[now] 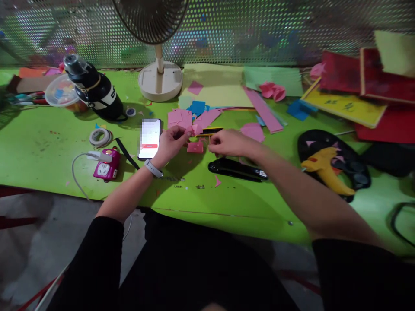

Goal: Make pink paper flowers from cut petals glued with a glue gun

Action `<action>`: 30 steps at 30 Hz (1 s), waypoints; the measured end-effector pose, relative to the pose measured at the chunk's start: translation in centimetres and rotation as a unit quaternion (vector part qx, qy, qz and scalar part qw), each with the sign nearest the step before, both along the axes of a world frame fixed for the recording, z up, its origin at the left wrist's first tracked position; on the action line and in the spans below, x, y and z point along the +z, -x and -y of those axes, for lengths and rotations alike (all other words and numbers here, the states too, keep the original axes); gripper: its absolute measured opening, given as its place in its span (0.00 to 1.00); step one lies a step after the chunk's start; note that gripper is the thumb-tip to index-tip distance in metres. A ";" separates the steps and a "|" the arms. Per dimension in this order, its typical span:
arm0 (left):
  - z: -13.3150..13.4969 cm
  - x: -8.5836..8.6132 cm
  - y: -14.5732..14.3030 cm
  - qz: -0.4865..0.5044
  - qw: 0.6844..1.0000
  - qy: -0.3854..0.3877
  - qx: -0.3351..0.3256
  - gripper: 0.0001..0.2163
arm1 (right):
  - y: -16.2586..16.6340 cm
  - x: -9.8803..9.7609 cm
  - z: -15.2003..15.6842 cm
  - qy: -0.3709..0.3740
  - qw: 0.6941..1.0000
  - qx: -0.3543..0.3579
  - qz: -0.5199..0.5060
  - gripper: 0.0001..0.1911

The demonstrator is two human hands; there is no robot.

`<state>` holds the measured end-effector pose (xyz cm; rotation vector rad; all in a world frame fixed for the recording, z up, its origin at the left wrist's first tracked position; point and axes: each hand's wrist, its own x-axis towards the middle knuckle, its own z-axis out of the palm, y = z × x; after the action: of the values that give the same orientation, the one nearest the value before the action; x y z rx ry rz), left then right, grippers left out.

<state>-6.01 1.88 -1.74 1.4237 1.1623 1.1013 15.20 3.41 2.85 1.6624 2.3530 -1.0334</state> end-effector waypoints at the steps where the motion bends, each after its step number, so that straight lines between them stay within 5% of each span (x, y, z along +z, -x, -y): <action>1: 0.0 -0.1 0.1 -0.016 1.000 0.001 -0.016 0.10 | -0.8 0.1 0.3 0.008 0.999 -0.028 -0.026 0.09; 6: 0.4 0.8 0.3 -0.156 0.985 -0.046 -0.051 0.11 | -4.2 0.9 2.3 0.004 0.978 -0.111 -0.174 0.05; 9: 1.4 2.5 -0.2 -0.169 0.978 -0.112 0.039 0.12 | -4.6 1.9 3.5 -0.040 0.971 -0.083 -0.219 0.08; 12: 2.8 4.1 -1.2 -0.127 0.983 -0.129 0.011 0.13 | -4.1 2.7 4.8 -0.110 0.972 -0.012 -0.209 0.09; 17: 4.0 5.0 -2.4 0.013 0.990 0.061 -0.123 0.21 | -3.0 2.8 6.4 -0.238 0.955 0.117 -0.131 0.09; 22: 3.9 4.6 -2.3 0.039 0.939 0.235 -0.248 0.27 | -2.9 2.2 6.6 -0.318 0.926 0.189 -0.077 0.11; 30: 3.7 4.8 -1.9 0.112 0.972 0.154 -0.139 0.14 | -2.9 2.1 6.9 -0.416 0.874 0.250 0.029 0.14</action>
<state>-4.09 -1.83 3.09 1.1467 0.8949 0.8204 18.05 -3.47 4.95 1.0254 3.1421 0.1676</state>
